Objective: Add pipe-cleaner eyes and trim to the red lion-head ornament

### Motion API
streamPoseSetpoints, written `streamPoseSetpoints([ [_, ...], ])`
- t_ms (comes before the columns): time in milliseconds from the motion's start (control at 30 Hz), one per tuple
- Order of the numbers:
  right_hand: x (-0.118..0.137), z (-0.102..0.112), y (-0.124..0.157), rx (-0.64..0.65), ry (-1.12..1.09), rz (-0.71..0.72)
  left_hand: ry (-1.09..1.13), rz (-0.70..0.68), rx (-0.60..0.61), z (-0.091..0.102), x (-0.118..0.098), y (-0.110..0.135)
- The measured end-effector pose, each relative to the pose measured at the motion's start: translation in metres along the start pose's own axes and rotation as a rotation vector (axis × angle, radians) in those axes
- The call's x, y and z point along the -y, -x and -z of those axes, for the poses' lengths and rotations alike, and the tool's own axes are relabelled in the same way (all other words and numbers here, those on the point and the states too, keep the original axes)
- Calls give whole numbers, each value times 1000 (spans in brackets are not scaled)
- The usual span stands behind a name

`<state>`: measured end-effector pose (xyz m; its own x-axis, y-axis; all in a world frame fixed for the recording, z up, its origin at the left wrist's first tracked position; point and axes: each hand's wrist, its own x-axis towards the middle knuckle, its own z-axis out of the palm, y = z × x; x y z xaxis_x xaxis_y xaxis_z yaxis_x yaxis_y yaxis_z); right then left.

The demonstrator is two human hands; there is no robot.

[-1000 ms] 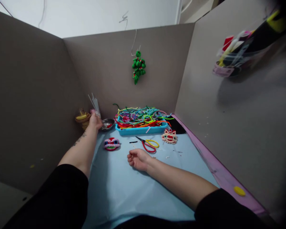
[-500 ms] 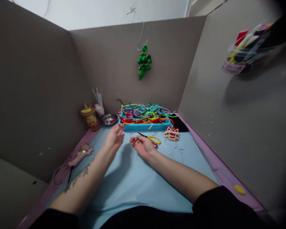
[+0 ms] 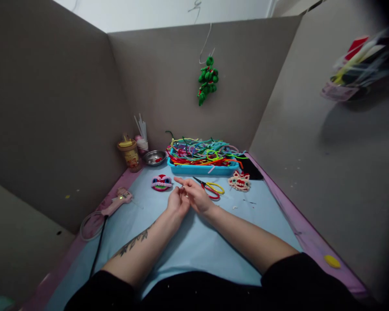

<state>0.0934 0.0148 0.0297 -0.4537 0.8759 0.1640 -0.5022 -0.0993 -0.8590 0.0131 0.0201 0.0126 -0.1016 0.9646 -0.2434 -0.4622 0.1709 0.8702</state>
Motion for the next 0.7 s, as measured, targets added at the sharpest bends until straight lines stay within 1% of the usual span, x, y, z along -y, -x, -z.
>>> streamPoseSetpoints([
  [67,7,2,0,-25,48,18,207,29,-93,0,-1,3],
  [100,12,4,1,-39,125,52,265,60,-122,1,-2,5],
  [167,21,10,2,-67,352,163,259,129,-131,3,-6,9],
  [233,28,17,2,-76,591,294,210,129,-100,7,-11,14],
  [300,32,24,2,-66,767,399,65,31,-15,9,-15,18],
  [367,33,29,1,-38,882,465,-106,-90,39,11,-18,22],
  [467,30,33,2,5,973,504,-274,-214,34,12,-19,24],
  [567,26,33,4,26,992,491,-363,-306,20,14,-19,24],
  [633,25,33,5,29,996,479,-391,-336,15,15,-19,23],
  [700,23,33,5,21,993,494,-381,-325,17,15,-20,23],
])
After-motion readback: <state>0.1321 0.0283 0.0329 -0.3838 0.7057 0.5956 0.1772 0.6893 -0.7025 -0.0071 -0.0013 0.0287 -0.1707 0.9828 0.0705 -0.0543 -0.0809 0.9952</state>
